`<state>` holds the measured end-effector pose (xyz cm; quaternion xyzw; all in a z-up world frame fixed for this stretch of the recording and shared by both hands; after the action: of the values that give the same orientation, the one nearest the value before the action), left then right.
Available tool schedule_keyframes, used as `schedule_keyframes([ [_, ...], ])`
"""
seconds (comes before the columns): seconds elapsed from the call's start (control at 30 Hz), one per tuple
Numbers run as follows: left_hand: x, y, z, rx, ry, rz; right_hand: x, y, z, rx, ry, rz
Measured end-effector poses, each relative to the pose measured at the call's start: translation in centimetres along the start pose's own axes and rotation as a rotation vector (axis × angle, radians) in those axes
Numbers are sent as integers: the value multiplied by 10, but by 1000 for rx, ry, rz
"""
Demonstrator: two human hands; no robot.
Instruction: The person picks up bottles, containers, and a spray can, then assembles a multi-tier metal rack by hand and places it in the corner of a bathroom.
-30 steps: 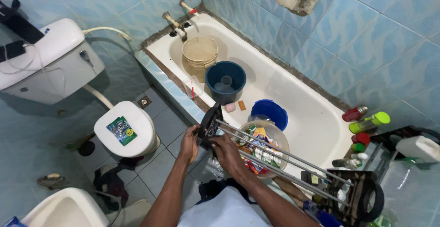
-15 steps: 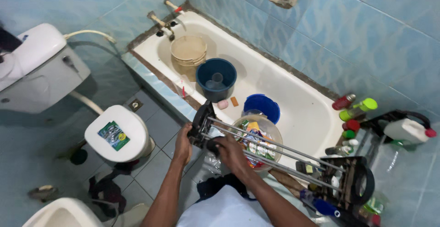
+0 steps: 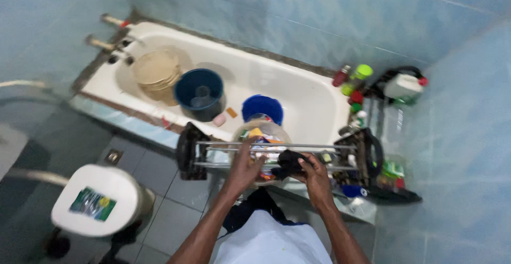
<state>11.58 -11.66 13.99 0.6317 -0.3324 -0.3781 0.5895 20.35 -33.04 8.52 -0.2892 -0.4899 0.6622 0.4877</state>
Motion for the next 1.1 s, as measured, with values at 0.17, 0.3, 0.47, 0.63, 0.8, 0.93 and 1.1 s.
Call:
schedule_keyframes([
  [0.17,87,-21,6,-283,-455,20,-29,8,29,-114,80,-282],
  [0.3,132,-25,20,-113,-555,196,-60,22,57,-161,318,-78],
  [0.47,180,-49,40,40,-809,281,-114,20,96,-198,602,108],
  [0.63,232,-58,31,-198,-729,245,-159,-29,107,-355,745,187],
  [0.8,272,-54,6,-242,-586,262,-181,-62,85,-609,684,590],
  [0.93,292,-53,-2,-271,-534,372,-180,-50,75,-713,618,958],
  [1.1,304,-52,-1,-268,-433,321,-189,-27,76,-505,465,841],
])
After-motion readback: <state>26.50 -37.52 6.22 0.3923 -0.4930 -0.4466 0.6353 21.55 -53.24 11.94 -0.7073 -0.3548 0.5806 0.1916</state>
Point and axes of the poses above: each hand's wrist, its own z-axis away from the middle knuckle, its own x-axis out of the palm, y = z × x, the point moved 3 cm from there along -z, towards the middle knuckle, and after that the axes turned 8 degrees about z, right-handed, at the moved point
